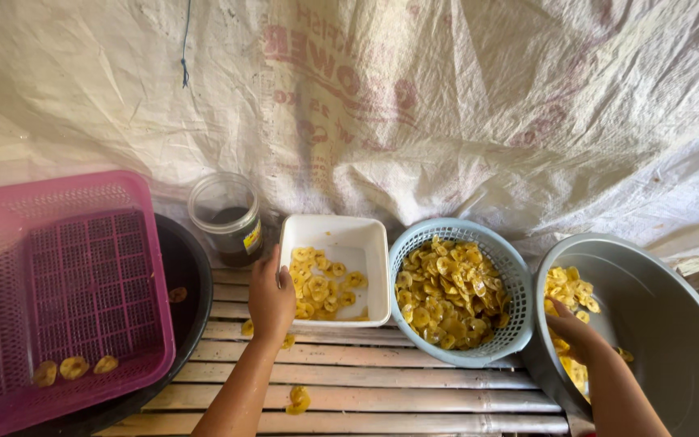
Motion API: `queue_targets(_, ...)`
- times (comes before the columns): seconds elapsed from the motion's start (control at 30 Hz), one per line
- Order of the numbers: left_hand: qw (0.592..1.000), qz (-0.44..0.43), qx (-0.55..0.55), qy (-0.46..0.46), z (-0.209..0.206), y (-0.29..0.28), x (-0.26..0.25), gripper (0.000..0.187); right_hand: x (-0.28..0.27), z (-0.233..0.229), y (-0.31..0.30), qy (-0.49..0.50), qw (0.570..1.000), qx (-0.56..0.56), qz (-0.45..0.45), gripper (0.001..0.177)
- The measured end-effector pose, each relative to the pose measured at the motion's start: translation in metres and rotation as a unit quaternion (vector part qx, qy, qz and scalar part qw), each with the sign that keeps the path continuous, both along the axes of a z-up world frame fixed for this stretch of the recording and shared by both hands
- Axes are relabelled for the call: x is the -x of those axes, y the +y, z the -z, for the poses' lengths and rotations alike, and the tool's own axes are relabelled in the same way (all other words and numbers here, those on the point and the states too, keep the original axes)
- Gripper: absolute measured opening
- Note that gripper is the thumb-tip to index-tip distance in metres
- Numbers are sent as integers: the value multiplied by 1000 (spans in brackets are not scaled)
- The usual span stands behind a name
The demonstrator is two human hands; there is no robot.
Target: The person sorts dried fruit slices into containers by hand and using a small scoop to transfer liquid between jars.
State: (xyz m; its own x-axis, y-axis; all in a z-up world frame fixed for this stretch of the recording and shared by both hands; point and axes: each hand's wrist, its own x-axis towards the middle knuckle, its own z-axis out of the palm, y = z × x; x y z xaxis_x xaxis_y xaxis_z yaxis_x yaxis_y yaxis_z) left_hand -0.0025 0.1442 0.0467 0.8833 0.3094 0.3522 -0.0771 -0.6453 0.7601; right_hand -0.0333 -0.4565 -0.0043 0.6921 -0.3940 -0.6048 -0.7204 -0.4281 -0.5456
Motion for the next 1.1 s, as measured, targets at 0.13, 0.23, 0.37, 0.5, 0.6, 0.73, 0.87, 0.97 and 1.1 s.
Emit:
queue_targets(0.13,998,-1,22,59,-5,-1,1,44,-3,-4,-4,40,998,1,51,103)
queue_targets(0.23,997,2,30,67,-10,-1,4,44,0,-4,-8,14,1000,-9,21,92)
queue_targets(0.37,996,6,28,85,-15,-1,1,45,8,-2,-4,95,995,-14,27,92)
queue_targets(0.5,997,0,45,56,-9,-2,2,45,6,9,7,78,993,83,5,94)
queue_targets(0.6,1000,8,27,4,-4,-2,1,43,0,10,2,34,997,71,13,95)
queue_targets(0.73,998,4,32,63,-7,-1,4,45,6,-1,-11,-24,992,-90,89,98)
queue_targets(0.87,997,2,33,68,-10,-1,4,44,10,-19,-26,-125,957,-187,182,75)
queue_targets(0.97,997,7,40,58,-7,-1,6,44,19,-25,-32,-172,932,-241,209,58)
queue_targets(1.1,998,10,33,56,-10,-1,3,45,17,-29,-29,-171,938,-207,217,60)
